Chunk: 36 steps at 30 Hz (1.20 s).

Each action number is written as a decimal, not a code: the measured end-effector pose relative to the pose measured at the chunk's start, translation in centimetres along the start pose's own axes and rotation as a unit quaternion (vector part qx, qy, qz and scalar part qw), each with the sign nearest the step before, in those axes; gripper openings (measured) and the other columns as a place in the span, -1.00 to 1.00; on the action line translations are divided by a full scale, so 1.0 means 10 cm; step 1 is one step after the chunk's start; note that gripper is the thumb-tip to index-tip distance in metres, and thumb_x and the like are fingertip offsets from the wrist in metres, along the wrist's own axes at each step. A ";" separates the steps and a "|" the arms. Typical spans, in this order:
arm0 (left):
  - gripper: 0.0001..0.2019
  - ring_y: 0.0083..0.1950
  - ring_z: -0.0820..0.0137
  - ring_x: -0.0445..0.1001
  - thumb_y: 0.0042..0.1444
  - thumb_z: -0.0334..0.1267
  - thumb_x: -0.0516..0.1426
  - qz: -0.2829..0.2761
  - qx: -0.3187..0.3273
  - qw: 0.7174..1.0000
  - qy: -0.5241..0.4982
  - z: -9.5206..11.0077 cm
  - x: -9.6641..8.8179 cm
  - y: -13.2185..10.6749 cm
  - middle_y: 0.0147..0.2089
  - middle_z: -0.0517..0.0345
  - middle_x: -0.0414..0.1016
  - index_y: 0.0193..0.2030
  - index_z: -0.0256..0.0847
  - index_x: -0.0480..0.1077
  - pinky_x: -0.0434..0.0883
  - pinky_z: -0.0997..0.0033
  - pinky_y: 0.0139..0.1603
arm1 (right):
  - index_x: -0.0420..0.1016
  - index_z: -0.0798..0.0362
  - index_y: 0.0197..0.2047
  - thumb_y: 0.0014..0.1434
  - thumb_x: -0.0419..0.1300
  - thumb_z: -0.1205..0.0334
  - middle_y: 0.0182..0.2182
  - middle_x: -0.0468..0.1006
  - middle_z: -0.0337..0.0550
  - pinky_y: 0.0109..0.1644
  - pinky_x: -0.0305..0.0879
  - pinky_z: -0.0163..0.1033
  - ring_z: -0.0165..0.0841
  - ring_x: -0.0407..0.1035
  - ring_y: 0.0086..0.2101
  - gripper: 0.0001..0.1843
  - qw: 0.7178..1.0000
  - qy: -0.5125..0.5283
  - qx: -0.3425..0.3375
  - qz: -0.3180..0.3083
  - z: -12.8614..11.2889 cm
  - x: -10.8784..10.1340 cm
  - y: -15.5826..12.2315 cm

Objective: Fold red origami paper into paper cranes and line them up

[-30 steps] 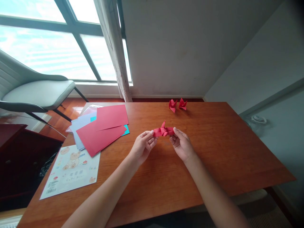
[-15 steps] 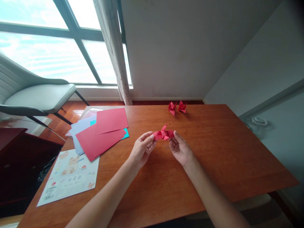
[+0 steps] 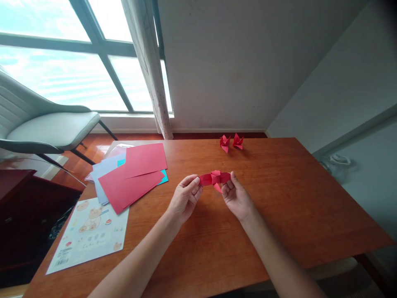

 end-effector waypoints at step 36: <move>-0.63 -0.52 0.65 0.39 -0.06 -0.39 0.41 -0.056 -0.055 0.996 0.046 -0.12 0.10 -0.06 -0.44 0.28 0.47 -0.09 -0.24 0.49 0.35 0.69 -0.48 | 0.54 0.12 -0.27 0.08 0.35 0.45 -0.53 0.54 -0.33 -0.66 0.21 -0.59 -0.61 0.34 -0.61 -0.87 0.999 -0.015 0.047 -0.019 0.15 -0.01 0.01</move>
Point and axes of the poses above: each hand's wrist, its own y-axis towards the middle knuckle, its own x-axis out of the palm, z = x × y, the point moved 8 cm from there along y, towards the middle knuckle
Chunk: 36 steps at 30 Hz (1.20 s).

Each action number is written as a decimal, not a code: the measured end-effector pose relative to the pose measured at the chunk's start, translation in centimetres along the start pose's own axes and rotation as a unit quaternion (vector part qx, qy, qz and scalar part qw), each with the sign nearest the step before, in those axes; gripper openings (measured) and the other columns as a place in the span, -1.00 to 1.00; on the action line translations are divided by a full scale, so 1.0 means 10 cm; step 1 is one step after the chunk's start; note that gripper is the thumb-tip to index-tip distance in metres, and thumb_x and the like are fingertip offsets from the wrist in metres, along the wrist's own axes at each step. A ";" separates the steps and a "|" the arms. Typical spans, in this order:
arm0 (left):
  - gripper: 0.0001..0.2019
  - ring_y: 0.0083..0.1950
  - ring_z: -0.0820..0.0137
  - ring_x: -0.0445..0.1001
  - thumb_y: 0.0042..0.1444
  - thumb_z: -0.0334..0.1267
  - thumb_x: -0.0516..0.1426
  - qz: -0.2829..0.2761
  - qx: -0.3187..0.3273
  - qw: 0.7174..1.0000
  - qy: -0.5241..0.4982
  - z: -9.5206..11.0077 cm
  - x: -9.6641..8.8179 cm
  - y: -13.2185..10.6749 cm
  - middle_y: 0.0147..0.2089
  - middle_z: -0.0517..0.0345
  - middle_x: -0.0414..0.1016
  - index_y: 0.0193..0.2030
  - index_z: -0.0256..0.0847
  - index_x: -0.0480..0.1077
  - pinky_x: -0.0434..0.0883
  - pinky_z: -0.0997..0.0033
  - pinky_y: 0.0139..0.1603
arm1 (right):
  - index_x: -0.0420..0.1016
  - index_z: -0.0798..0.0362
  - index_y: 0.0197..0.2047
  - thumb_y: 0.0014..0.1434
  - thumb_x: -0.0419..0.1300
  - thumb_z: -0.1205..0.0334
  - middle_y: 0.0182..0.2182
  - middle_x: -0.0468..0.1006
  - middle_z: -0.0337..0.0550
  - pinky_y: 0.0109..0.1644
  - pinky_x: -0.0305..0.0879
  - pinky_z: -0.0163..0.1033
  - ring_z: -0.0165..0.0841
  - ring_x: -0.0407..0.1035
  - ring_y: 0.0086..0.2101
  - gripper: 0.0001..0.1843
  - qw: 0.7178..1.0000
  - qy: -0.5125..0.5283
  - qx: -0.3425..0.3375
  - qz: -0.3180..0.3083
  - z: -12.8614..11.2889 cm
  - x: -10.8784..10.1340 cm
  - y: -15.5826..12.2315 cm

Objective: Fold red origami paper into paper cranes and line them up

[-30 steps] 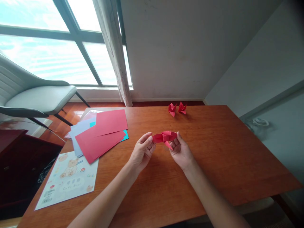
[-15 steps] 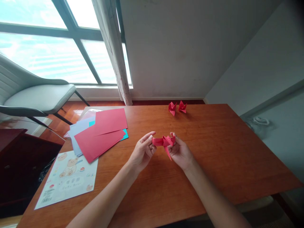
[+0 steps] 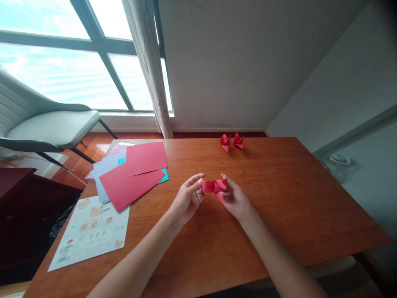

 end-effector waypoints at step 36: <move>-0.75 -0.23 0.42 0.55 0.04 -0.22 0.35 0.008 0.106 0.967 0.231 0.19 0.02 -0.02 -0.22 0.02 0.63 -0.16 -0.25 0.53 0.36 0.57 -0.31 | 0.53 0.06 -0.22 -0.08 0.46 0.24 -0.57 0.48 -0.35 -0.55 0.29 -0.48 -0.52 0.35 -0.57 -0.67 0.971 -0.194 -0.138 0.012 -0.37 0.04 -0.04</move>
Point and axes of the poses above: each hand's wrist, its own y-axis towards the middle knuckle, its own x-axis out of the palm, z = x × y, the point moved 8 cm from there along y, towards the middle knuckle
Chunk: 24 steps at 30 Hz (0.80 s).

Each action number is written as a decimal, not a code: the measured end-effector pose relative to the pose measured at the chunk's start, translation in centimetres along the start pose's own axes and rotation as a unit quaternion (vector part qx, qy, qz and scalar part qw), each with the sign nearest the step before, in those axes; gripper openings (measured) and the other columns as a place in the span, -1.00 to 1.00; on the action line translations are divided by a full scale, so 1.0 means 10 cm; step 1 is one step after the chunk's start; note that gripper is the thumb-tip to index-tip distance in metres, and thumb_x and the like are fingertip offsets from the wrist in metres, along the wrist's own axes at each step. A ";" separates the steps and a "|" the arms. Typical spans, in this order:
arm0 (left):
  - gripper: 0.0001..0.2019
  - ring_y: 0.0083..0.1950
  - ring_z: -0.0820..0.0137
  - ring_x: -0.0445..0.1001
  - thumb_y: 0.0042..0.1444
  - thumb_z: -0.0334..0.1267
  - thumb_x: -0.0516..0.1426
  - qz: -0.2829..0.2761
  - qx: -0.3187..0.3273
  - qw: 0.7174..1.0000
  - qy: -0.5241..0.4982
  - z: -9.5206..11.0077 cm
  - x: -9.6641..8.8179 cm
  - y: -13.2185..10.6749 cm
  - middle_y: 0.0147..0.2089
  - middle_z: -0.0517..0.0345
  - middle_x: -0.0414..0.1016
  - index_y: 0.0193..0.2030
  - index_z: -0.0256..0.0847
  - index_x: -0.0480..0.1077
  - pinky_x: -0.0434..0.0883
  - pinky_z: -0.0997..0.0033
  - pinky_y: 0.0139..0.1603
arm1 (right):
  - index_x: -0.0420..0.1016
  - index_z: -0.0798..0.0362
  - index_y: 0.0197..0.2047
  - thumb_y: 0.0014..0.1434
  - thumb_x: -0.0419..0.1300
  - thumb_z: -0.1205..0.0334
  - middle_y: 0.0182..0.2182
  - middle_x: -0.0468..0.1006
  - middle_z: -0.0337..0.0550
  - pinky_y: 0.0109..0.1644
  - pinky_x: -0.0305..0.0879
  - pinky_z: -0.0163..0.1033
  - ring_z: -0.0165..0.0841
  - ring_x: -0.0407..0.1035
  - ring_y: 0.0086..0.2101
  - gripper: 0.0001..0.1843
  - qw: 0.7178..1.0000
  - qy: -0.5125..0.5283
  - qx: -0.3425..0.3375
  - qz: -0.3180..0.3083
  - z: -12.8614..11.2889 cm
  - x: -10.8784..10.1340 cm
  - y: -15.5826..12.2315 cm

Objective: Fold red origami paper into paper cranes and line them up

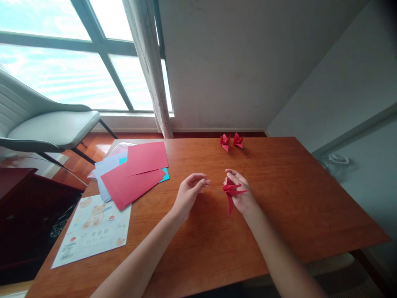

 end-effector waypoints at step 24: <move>-0.80 -0.26 0.36 0.47 -0.01 -0.54 0.20 -0.052 0.119 0.971 0.199 0.08 0.14 -0.05 -0.29 0.10 0.60 -0.36 -0.18 0.60 0.32 0.53 -0.26 | 0.67 -0.06 -0.22 0.14 0.31 0.24 -0.21 0.64 -0.17 -0.19 0.33 -0.27 -0.30 0.44 -0.25 -0.87 0.875 -0.418 -0.244 -0.026 -0.63 -0.32 -0.33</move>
Point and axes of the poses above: each hand's wrist, its own y-axis towards the middle knuckle, its own x-axis out of the palm, z = x × y, the point moved 8 cm from there along y, towards the middle knuckle
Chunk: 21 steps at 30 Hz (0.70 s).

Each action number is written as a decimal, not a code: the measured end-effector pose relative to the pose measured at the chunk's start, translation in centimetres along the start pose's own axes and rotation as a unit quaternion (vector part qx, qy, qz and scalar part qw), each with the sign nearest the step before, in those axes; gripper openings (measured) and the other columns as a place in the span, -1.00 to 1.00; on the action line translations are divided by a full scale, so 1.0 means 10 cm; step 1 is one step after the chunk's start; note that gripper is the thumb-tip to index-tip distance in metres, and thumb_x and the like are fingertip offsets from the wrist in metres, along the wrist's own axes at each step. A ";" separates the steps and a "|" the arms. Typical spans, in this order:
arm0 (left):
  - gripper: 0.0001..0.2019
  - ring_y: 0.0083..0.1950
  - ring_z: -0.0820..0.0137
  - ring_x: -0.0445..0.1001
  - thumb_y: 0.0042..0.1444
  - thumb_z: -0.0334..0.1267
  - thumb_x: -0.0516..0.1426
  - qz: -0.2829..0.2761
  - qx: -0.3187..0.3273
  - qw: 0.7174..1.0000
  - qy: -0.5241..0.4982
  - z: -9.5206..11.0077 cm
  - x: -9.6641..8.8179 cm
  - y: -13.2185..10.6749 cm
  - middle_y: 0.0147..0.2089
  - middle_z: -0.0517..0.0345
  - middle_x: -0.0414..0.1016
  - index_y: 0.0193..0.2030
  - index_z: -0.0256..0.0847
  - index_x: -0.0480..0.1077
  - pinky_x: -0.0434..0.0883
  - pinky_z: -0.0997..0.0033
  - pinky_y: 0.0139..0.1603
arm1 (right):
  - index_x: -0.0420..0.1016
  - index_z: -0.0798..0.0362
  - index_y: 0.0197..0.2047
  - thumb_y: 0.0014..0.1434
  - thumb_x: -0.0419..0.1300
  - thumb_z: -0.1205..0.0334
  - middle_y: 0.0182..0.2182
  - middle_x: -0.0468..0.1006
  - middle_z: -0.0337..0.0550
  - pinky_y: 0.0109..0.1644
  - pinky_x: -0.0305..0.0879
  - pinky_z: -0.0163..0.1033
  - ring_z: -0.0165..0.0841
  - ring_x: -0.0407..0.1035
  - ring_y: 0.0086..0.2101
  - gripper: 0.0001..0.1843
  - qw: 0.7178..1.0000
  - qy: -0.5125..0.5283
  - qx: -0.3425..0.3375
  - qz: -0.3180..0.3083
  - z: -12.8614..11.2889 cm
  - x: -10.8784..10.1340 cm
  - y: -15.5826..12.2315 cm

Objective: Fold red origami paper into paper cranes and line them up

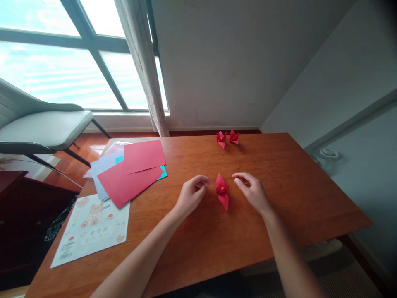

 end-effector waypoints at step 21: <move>-0.85 -0.19 0.35 0.54 0.13 -0.35 0.08 -0.040 0.043 0.993 0.103 -0.07 0.03 0.03 -0.22 0.08 0.60 -0.24 -0.23 0.49 0.41 0.41 -0.13 | 0.62 -0.03 -0.17 0.21 0.28 0.08 -0.32 0.59 -0.17 -0.29 0.32 -0.23 -0.32 0.43 -0.36 -0.81 0.986 -0.092 -0.066 -0.125 -0.13 0.28 -0.14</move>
Point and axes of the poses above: each hand's wrist, its own y-axis towards the middle knuckle, its own x-axis out of the palm, z = x × y, the point moved 8 cm from there along y, towards the middle knuckle
